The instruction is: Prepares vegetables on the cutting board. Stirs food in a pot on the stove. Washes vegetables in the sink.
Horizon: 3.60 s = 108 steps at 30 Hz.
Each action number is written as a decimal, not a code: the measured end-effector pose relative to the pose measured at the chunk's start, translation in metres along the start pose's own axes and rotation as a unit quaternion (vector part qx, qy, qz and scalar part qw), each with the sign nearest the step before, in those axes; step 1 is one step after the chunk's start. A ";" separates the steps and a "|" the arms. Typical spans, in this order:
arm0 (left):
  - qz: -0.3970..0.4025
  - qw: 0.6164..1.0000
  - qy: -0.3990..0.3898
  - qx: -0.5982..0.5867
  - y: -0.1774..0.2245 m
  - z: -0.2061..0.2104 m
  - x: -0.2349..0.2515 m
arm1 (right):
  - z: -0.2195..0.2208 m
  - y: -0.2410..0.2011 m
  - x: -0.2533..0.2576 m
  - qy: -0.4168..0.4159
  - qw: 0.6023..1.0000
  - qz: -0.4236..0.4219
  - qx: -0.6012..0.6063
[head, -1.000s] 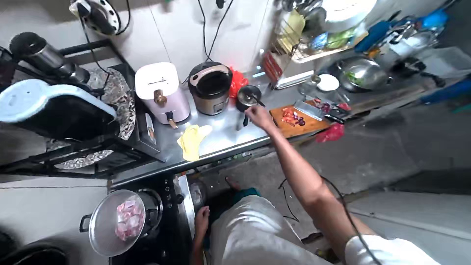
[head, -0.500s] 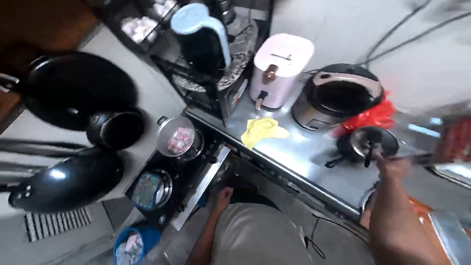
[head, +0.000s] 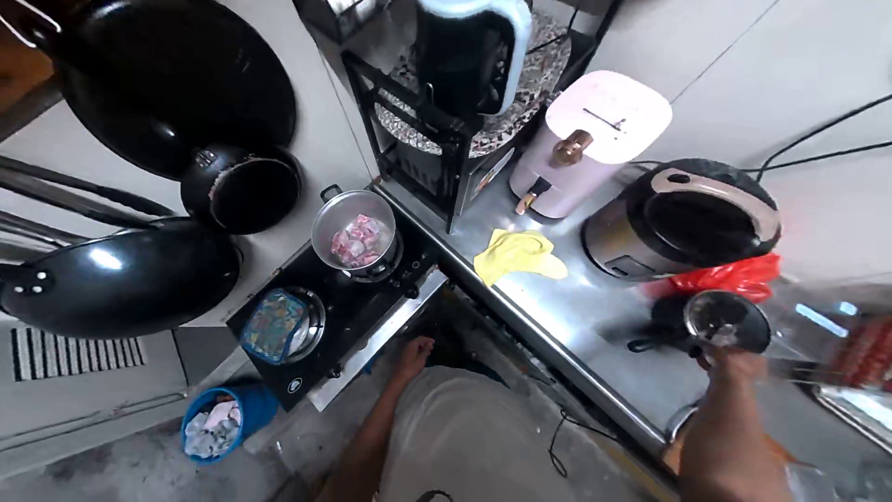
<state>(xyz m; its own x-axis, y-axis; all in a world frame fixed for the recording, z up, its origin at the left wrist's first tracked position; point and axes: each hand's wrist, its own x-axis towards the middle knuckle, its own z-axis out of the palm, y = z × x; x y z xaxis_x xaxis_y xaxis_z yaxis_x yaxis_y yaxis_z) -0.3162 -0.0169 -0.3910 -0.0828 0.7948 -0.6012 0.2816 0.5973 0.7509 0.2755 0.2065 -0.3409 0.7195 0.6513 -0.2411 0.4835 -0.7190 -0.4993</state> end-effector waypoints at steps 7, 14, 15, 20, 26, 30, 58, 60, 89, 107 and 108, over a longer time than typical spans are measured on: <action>0.051 0.998 0.015 -0.013 0.015 -0.056 0.014 | -0.029 -0.029 -0.056 -0.036 0.994 -0.037 -0.092; 0.071 0.941 0.142 -0.298 0.063 -0.099 -0.003 | -0.020 -0.124 -0.204 -0.105 0.968 -0.212 -0.083; 0.067 0.933 0.149 -0.321 0.070 -0.106 -0.006 | -0.010 -0.149 -0.238 -0.119 0.948 -0.282 -0.091; 0.065 0.911 0.159 -0.376 0.089 -0.127 -0.008 | 0.071 -0.279 -0.410 -0.192 0.789 -0.568 -0.137; 0.030 0.885 0.185 -0.427 0.098 -0.133 -0.002 | 0.185 -0.391 -0.508 -0.182 0.591 -0.755 -0.219; -0.005 0.873 0.203 -0.444 0.102 -0.131 0.005 | 0.270 -0.445 -0.525 -0.230 0.484 -0.786 -0.310; 0.014 0.839 0.256 -0.480 0.104 -0.127 0.013 | 0.283 -0.454 -0.514 -0.320 0.344 -0.796 -0.381; 0.011 0.834 0.262 -0.486 0.104 -0.128 0.014 | 0.282 -0.457 -0.515 -0.315 0.371 -0.789 -0.376; 0.024 0.842 0.240 -0.483 0.104 -0.125 0.019 | 0.243 -0.502 -0.482 -0.290 0.284 -0.853 -0.327; 0.011 0.838 0.253 -0.483 0.104 -0.128 0.017 | 0.264 -0.493 -0.530 -0.228 0.509 -0.725 -0.403; 0.012 0.837 0.252 -0.485 0.104 -0.128 0.017 | 0.263 -0.496 -0.528 -0.217 0.520 -0.721 -0.403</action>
<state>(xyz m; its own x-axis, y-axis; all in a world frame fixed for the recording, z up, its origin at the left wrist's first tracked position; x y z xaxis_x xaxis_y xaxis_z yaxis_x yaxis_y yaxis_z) -0.4106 0.0726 -0.2885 -0.5499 0.6058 -0.5751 -0.6001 0.1924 0.7764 -0.4753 0.2826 -0.1850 -0.7770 0.5215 -0.3526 0.5419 0.8392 0.0470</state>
